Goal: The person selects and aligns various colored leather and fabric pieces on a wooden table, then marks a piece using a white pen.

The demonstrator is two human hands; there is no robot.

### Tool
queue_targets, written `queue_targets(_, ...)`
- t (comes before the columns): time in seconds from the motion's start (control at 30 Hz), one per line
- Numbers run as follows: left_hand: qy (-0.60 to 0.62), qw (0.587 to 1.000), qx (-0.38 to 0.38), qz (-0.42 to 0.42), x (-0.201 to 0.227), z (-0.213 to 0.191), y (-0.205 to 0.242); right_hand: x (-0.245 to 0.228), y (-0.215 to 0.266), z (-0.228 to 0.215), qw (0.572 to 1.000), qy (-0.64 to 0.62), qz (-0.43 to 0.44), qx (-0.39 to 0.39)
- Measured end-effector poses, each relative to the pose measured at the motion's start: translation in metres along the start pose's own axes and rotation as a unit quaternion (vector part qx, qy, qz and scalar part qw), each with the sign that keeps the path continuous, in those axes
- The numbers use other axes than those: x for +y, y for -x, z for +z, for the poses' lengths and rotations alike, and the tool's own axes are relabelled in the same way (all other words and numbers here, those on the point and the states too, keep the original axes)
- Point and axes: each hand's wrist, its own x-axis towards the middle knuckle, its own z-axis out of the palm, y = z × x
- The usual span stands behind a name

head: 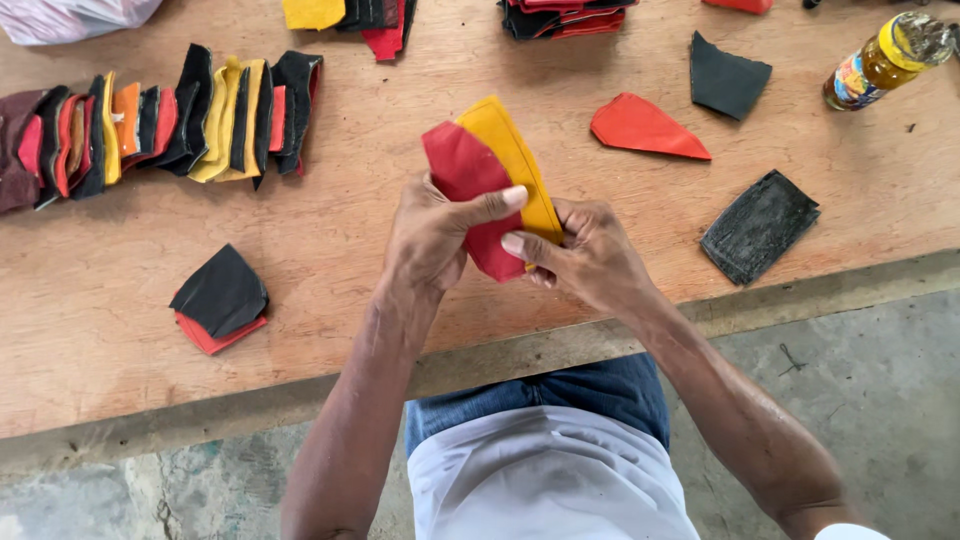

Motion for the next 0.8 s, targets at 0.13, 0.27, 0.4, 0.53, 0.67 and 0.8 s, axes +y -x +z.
queue_targets(0.13,-0.043,0.998,0.027,0.021,0.007,-0.010,-0.007,0.003,0.017,0.005,0.999,-0.025,-0.029,0.002)
queue_targets(0.27,-0.129,0.987,0.047,0.086,0.004,-0.009,-0.009,0.008,0.027,0.009,0.999,-0.009,-0.046,0.010)
queue_targets(0.4,-0.184,0.973,0.119,0.074,0.000,-0.006,-0.017,0.006,0.025,0.014,0.996,-0.083,0.001,0.040)
queue_targets(0.53,-0.142,0.984,0.005,0.108,0.005,-0.012,-0.014,0.003,0.022,0.013,0.996,-0.064,0.018,0.055)
queue_targets(0.67,-0.276,0.945,0.038,0.168,0.000,-0.015,-0.010,0.007,0.023,0.013,0.998,-0.029,0.024,0.054)
queue_targets(0.8,-0.195,0.968,0.096,0.125,-0.003,-0.007,-0.017,0.009,0.021,0.009,0.998,-0.030,0.013,0.047)
